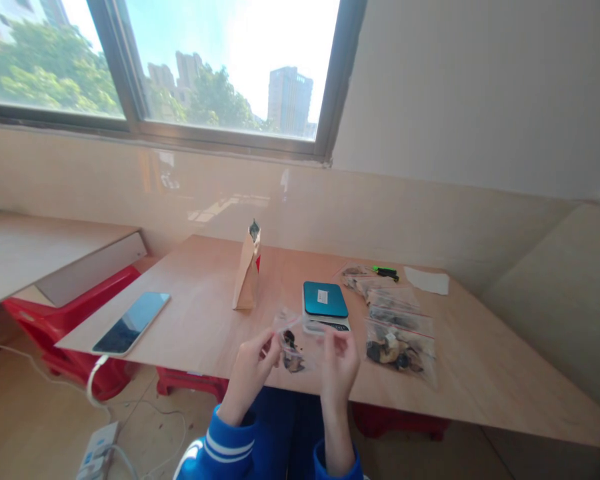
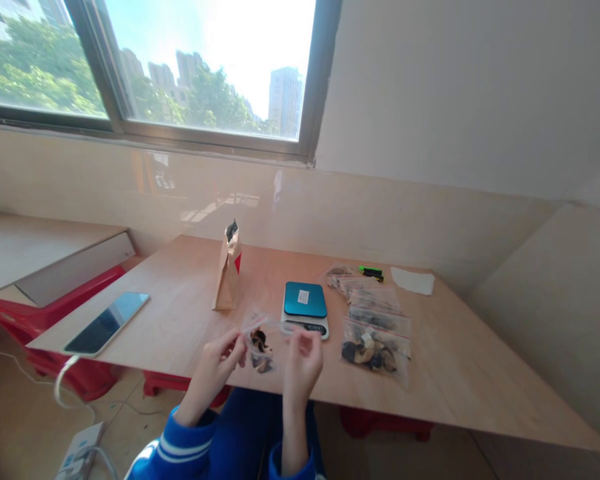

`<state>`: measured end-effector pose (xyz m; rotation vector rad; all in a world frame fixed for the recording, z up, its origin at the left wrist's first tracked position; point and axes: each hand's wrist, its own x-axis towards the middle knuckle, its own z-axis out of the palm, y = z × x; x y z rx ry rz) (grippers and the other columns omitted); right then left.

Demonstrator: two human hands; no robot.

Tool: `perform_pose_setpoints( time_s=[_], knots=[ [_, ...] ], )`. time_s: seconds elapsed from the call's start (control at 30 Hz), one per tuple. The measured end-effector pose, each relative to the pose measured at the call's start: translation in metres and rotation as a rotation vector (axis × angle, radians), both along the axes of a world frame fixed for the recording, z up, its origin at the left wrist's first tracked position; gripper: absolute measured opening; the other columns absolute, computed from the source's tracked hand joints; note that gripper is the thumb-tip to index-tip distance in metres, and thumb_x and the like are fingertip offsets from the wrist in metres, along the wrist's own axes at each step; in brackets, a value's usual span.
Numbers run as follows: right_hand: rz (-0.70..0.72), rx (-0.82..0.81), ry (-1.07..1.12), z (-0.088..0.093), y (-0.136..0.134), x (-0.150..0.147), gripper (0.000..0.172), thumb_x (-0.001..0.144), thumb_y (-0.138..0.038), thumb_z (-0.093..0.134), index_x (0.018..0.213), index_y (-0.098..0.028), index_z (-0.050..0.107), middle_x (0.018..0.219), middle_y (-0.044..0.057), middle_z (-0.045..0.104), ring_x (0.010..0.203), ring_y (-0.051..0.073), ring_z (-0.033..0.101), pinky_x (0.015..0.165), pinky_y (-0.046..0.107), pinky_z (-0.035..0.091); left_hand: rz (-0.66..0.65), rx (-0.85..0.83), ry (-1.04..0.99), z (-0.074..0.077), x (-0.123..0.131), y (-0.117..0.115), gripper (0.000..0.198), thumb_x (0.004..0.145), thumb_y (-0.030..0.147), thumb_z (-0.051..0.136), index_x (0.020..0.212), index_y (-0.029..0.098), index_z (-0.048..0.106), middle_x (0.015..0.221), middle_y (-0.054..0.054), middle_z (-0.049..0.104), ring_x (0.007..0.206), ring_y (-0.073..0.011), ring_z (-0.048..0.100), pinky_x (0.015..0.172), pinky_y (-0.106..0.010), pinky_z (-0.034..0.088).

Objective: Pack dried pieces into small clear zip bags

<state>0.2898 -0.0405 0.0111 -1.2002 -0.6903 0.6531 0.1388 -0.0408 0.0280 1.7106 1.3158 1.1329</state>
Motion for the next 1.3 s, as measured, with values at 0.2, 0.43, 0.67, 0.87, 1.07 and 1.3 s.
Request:
perform_pose_setpoints(
  time_s=[0.2, 0.43, 0.67, 0.87, 1.07, 1.3],
  knots=[
    [-0.018, 0.043, 0.165, 0.013, -0.009, 0.024, 0.035, 0.069, -0.045, 0.073, 0.078, -0.017, 0.054, 0.089, 0.011, 0.075, 0.068, 0.02, 0.07, 0.063, 0.031, 0.055, -0.111, -0.065, -0.274, -0.005, 0.006, 0.007, 0.046, 0.087, 0.053, 0.043, 0.062, 0.018, 0.06, 0.067, -0.005, 0.064, 0.067, -0.0176, 0.059, 0.061, -0.027, 0.045],
    [0.122, 0.057, 0.4, 0.021, -0.013, 0.001, 0.036, 0.069, -0.043, 0.075, 0.087, -0.019, 0.055, 0.083, 0.005, 0.074, 0.074, 0.018, 0.07, 0.072, 0.031, 0.057, -0.109, -0.371, -0.971, -0.042, 0.031, 0.015, 0.05, 0.08, 0.06, 0.054, 0.106, 0.019, 0.067, 0.116, -0.011, 0.067, 0.11, -0.0273, 0.059, 0.092, -0.04, 0.045],
    [0.13, 0.021, 0.166, 0.01, -0.008, 0.005, 0.048, 0.068, -0.045, 0.075, 0.103, -0.019, 0.054, 0.107, 0.011, 0.068, 0.092, 0.022, 0.067, 0.082, 0.038, 0.055, -0.091, -0.48, -0.972, -0.038, 0.039, 0.014, 0.064, 0.078, 0.061, 0.058, 0.126, 0.019, 0.058, 0.108, -0.011, 0.069, 0.08, -0.021, 0.068, 0.055, -0.026, 0.051],
    [0.268, 0.194, -0.183, 0.018, -0.014, 0.015, 0.03, 0.086, -0.039, 0.059, 0.11, -0.02, 0.06, 0.111, 0.01, 0.068, 0.101, 0.021, 0.065, 0.093, 0.04, 0.05, 0.131, -0.37, -0.795, -0.033, 0.027, 0.015, 0.07, 0.073, 0.057, 0.068, 0.131, 0.02, 0.055, 0.113, -0.01, 0.066, 0.058, -0.0115, 0.062, 0.042, -0.021, 0.046],
    [0.578, 0.04, -0.285, 0.018, 0.016, 0.012, 0.03, 0.083, -0.034, 0.059, 0.109, -0.02, 0.066, 0.118, 0.01, 0.068, 0.112, 0.025, 0.062, 0.102, 0.042, 0.046, 0.004, -0.301, -0.726, -0.032, 0.016, 0.014, 0.068, 0.074, 0.056, 0.067, 0.129, 0.017, 0.059, 0.092, -0.007, 0.067, 0.054, -0.0096, 0.058, 0.04, -0.019, 0.044],
    [0.979, -0.075, -0.212, 0.027, 0.037, -0.01, 0.039, 0.079, -0.032, 0.064, 0.117, -0.022, 0.065, 0.098, 0.003, 0.071, 0.086, 0.018, 0.066, 0.076, 0.033, 0.056, 0.173, -0.195, -0.691, -0.039, 0.01, 0.026, 0.062, 0.069, 0.06, 0.068, 0.107, 0.011, 0.061, 0.063, 0.003, 0.059, 0.041, -0.0074, 0.047, 0.036, -0.02, 0.04]
  ],
)
